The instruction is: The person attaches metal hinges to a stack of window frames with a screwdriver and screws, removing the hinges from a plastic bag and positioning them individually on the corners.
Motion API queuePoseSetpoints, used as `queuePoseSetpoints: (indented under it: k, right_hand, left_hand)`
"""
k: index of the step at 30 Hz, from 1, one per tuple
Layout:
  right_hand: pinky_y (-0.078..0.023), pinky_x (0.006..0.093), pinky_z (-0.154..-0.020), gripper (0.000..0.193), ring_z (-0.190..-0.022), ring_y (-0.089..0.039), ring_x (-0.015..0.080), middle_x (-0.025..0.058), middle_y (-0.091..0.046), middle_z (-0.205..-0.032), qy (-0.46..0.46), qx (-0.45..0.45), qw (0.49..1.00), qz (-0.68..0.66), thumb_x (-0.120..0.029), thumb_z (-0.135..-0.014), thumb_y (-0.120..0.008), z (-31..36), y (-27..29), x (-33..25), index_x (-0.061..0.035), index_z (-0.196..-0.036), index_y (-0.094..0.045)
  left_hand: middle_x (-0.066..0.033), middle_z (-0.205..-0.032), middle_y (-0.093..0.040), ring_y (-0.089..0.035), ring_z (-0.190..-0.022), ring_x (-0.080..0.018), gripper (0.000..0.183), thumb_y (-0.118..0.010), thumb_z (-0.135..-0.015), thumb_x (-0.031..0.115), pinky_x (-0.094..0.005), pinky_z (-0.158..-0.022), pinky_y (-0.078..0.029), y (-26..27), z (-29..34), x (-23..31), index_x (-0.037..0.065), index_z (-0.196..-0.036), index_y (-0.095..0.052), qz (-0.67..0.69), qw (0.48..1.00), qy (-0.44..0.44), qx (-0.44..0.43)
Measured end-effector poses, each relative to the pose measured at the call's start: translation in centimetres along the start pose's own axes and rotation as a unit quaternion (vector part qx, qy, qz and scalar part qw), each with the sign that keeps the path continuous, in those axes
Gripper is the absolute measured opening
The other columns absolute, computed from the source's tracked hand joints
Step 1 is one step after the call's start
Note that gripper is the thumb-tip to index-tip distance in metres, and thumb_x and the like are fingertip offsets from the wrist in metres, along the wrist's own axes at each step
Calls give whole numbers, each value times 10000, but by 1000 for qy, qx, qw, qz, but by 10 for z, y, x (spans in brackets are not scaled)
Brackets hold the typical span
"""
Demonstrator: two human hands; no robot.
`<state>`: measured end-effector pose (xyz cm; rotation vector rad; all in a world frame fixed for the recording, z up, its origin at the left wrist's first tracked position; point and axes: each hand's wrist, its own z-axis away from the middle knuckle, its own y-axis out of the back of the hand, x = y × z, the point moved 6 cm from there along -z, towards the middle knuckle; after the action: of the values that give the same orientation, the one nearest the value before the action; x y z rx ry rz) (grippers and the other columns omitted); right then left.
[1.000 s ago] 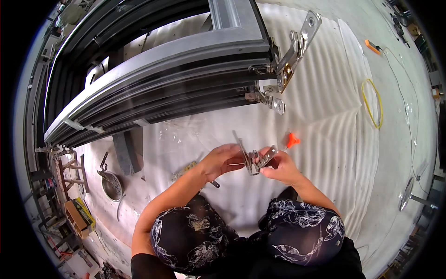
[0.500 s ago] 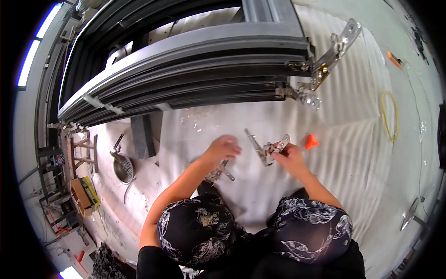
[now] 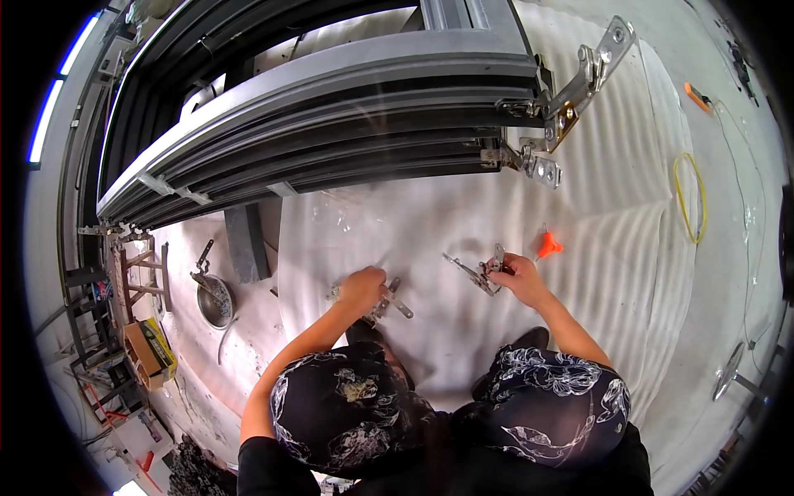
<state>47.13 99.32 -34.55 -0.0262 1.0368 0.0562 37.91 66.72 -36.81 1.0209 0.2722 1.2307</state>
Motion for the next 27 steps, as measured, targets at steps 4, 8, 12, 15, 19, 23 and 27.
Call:
queuePoseSetpoints:
  k: [4, 8, 12, 15, 19, 23, 27]
  right_hand:
    - [-495, 319, -721, 270, -796, -636, 197, 123, -680, -866, -26, -3, 990, 141, -240, -838, -661, -3, 17, 17, 8, -943, -684]
    - [-526, 404, -725, 271, -824, -669, 310, 185, -673, -852, -4, 79, 921, 381, -270, -804, -680, 16, 46, 0, -15, -896, -688]
    - [-522, 423, -832, 305, -928, -671, 302, 126, -698, -979, -132, 126, 823, 539, -304, -804, -694, 38, 56, -50, -77, -1006, -714]
    - [-520, 411, -857, 323, -973, -651, 296, 117, -683, -1044, 78, 146, 865, 473, -253, -795, -704, 39, 23, -95, -63, -1057, -691]
    - [-518, 388, -870, 403, -1031, -607, 302, 96, -648, -1129, 351, 52, 844, 403, -195, -750, -744, 34, -44, -140, -52, -1117, -659]
    - [-521, 385, -858, 367, -1027, -606, 291, 81, -645, -1100, 288, 5, 874, 392, -201, -739, -753, 26, -56, -124, -55, -1065, -671]
    - [-541, 352, -747, 162, -848, -655, 253, 76, -669, -890, 246, 4, 925, 291, -169, -789, -727, 28, -51, -112, -37, -880, -704]
  left_hand:
    - [-139, -873, -639, -625, -894, -355, 144, -619, -826, 194, -457, -775, -498, 11, -9, -6, 73, -885, -671, -2, 999, -23, 27]
    - [-128, -823, -654, -650, -794, -285, 137, -632, -839, 160, -391, -701, -507, 59, -13, 4, 44, -891, -683, 83, 993, -57, 66]
    - [-97, -832, -699, -664, -710, -151, 144, -669, -850, 99, -278, -656, -508, 79, -11, 31, -2, -948, -699, 318, 948, -7, -14]
    - [-91, -828, -703, -661, -724, -139, 142, -676, -842, 87, -272, -673, -513, 81, -17, 67, -11, -941, -703, 433, 896, -6, -103]
    - [-81, -839, -707, -652, -732, -124, 106, -672, -853, 58, -258, -671, -514, 112, -14, 134, -8, -926, -713, 308, 923, -102, -209]
    - [-86, -888, -709, -657, -742, -127, 97, -652, -886, 64, -241, -672, -508, 125, -10, 169, -1, -957, -667, 352, 898, -144, -221]
    - [-114, -927, -703, -680, -786, -155, 157, -614, -941, 98, -272, -721, -545, 134, -11, 162, -4, -1058, -585, 516, 830, -78, -197]
